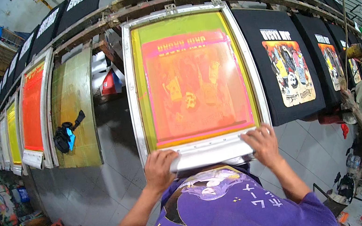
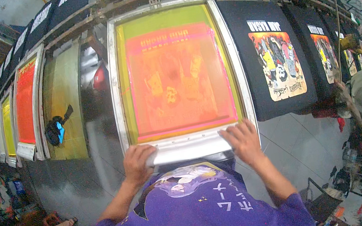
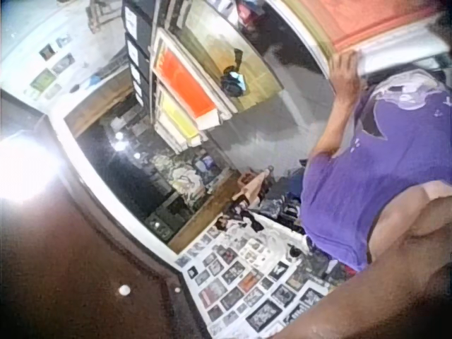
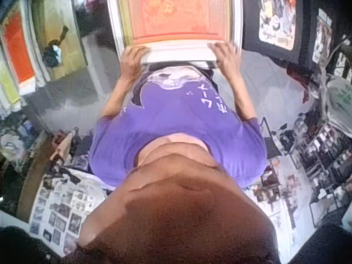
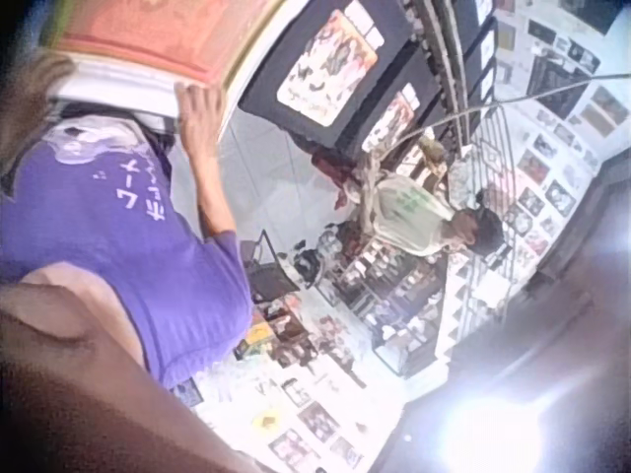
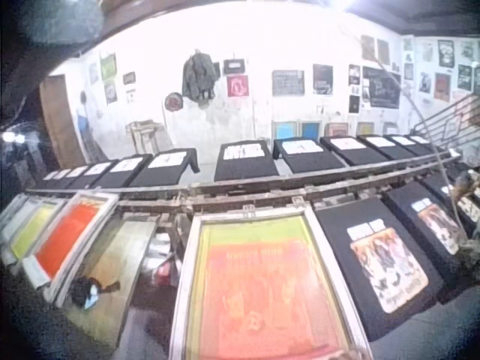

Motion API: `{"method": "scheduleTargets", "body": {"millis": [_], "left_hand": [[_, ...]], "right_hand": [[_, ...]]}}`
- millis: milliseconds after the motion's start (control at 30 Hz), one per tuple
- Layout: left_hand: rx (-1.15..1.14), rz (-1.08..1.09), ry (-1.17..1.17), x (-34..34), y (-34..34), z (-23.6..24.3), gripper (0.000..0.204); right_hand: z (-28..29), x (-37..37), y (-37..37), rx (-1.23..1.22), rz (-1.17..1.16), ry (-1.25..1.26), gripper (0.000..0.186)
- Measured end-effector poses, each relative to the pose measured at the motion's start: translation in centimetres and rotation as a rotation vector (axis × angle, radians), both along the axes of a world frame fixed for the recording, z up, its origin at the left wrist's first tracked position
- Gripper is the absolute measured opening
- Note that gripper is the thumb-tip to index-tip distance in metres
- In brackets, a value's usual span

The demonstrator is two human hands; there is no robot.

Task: The person performs screen printing on black t-shirts in a workshop. They position a screen frame over a shirt, apply pink ink, and use a squeegee to pull the ink across the mesh. The process is repeated for multiple shirts, with the person handling the screen frame and squeegee to transfer the design.

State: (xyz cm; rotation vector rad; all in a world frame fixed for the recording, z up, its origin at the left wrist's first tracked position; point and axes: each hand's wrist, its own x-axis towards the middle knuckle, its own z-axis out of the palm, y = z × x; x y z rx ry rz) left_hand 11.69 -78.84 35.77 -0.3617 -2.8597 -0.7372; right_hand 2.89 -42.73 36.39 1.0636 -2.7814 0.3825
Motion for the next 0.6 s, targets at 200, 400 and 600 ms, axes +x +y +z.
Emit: {"method": "scheduleTargets", "body": {"millis": [200,400,600], "left_hand": [[0.080,-0.056,-0.092,4.6,1.2,-3.0,0.055],[0.309,0.359,-0.076,6.4,-2.1,-4.2,0.049],[0.649,0.956,-0.588,6.0,-4.9,-5.4,0.075]], "right_hand": [[-3.2,5.3,1.2,-0.032,-0.032,-0.130,0.077],[-2.1,5.7,3.1,-0.130,-0.177,-0.279,0.075],[-4.4,2.5,5.9,-0.278,-0.934,-0.633,0.058]]}}
